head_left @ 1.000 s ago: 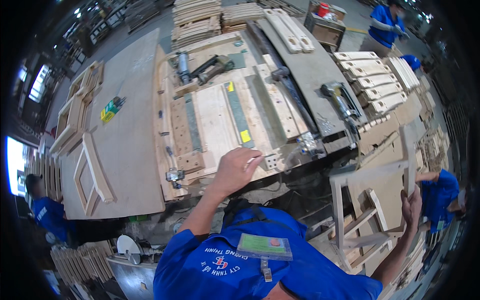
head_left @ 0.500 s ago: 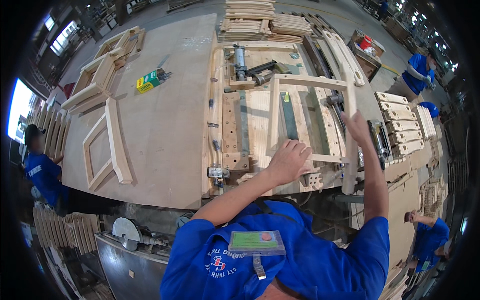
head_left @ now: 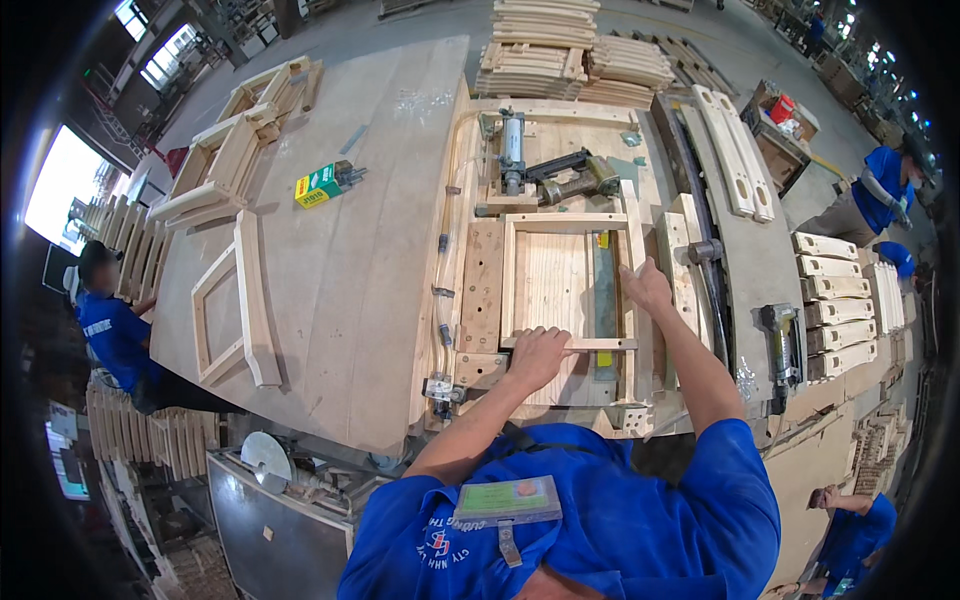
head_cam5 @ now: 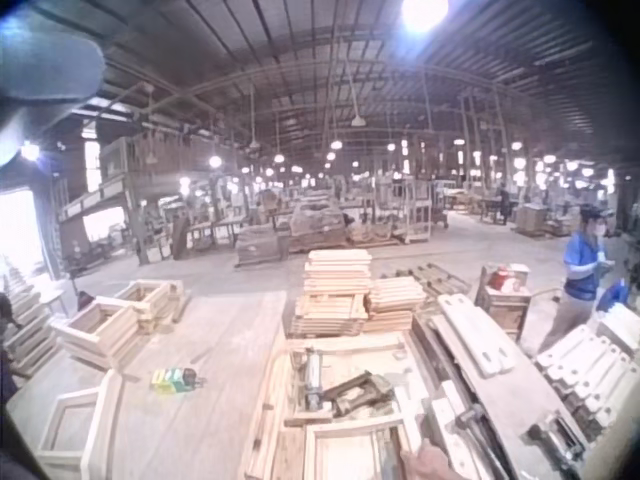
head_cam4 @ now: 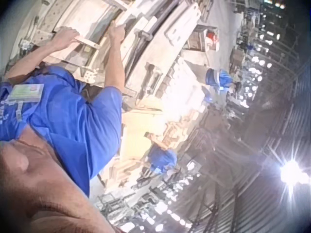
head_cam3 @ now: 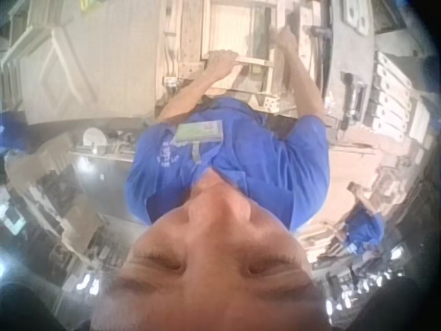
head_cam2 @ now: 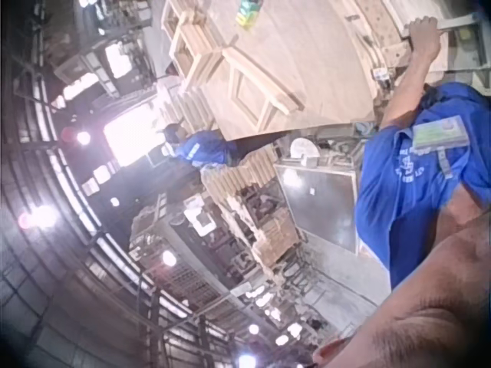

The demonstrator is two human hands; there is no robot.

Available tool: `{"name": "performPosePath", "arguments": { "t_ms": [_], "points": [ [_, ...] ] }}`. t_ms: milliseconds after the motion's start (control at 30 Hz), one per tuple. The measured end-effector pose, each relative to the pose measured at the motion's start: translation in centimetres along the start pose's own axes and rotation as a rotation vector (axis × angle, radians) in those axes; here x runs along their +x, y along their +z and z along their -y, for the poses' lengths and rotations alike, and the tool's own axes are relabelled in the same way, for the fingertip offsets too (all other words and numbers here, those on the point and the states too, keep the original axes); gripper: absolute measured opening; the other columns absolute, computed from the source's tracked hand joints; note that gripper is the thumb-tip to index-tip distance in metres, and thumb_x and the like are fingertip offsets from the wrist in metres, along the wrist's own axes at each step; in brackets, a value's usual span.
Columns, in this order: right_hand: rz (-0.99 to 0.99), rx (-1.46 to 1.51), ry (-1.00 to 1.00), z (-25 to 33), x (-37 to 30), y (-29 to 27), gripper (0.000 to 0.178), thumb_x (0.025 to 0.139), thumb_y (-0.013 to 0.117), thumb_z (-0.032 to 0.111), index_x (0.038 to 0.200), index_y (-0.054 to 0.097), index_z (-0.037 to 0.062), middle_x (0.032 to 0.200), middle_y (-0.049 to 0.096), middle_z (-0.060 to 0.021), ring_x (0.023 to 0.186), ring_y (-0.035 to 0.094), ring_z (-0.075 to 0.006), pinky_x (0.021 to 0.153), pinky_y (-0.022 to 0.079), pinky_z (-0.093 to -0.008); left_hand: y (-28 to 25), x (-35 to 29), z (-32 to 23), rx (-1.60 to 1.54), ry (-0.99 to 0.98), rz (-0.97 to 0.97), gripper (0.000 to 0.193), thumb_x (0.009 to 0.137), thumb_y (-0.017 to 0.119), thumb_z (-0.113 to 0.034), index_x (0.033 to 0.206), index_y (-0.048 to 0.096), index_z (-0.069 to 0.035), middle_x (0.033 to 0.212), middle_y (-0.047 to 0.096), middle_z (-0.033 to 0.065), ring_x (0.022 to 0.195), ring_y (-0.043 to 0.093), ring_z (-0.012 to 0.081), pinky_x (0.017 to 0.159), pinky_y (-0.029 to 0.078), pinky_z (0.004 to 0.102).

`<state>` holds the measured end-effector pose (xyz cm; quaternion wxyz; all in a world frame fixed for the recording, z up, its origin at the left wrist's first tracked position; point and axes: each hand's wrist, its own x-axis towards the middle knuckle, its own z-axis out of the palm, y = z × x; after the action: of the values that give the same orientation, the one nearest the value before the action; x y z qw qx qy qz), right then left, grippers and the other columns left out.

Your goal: The person assembles wooden frames by placing pieces into a jig and using a pneumatic nail gun to fasten them. The person repeatedly picks up frame components, aligns them, and secures them with nails before moving the completed frame aside.

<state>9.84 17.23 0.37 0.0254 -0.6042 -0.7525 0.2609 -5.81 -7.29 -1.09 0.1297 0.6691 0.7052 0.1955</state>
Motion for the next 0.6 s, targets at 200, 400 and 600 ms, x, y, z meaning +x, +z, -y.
{"name": "performPosePath", "arguments": {
  "t_ms": [200, 400, 600],
  "points": [
    [-0.028, -0.043, -0.06, -0.7, -0.4, 2.2, 0.063, 0.1, 0.062, 0.05, 0.129, 0.053, -0.0055, 0.118, 0.069, -0.0329, 0.112, 0.067, -0.049, 0.096, 0.054, -0.0553, 0.7, -0.4, 0.2, -0.019, -0.036, -0.079, 0.025, 0.094, 0.072, -0.029, 0.108, 0.072, -0.009, 0.097, 0.071, 0.0084, 0.096, 0.067, 0.0289, 0.087, 0.048, 0.0452],
    [-0.205, -0.132, -0.271, -1.9, -6.3, 2.3, 0.057, 0.093, 0.073, 0.035, 0.133, 0.053, -0.0012, 0.116, 0.067, -0.022, 0.117, 0.061, -0.0449, 0.101, 0.049, -0.0541, 0.8, -1.2, -0.3, -0.076, -0.118, -0.009, 0.028, 0.093, 0.073, -0.027, 0.112, 0.071, -0.006, 0.099, 0.071, 0.0118, 0.096, 0.067, 0.032, 0.089, 0.048, 0.0464],
    [-0.164, -0.164, -0.745, -1.0, -15.2, 4.3, 0.039, 0.085, 0.077, 0.023, 0.116, 0.066, 0.0021, 0.112, 0.066, -0.0148, 0.11, 0.06, -0.0354, 0.104, 0.042, -0.0483, 0.1, -0.8, -0.2, -0.061, -0.096, 0.011, 0.028, 0.094, 0.073, -0.024, 0.115, 0.07, -0.006, 0.103, 0.071, 0.0132, 0.1, 0.067, 0.033, 0.092, 0.048, 0.0462]
  ]
}}
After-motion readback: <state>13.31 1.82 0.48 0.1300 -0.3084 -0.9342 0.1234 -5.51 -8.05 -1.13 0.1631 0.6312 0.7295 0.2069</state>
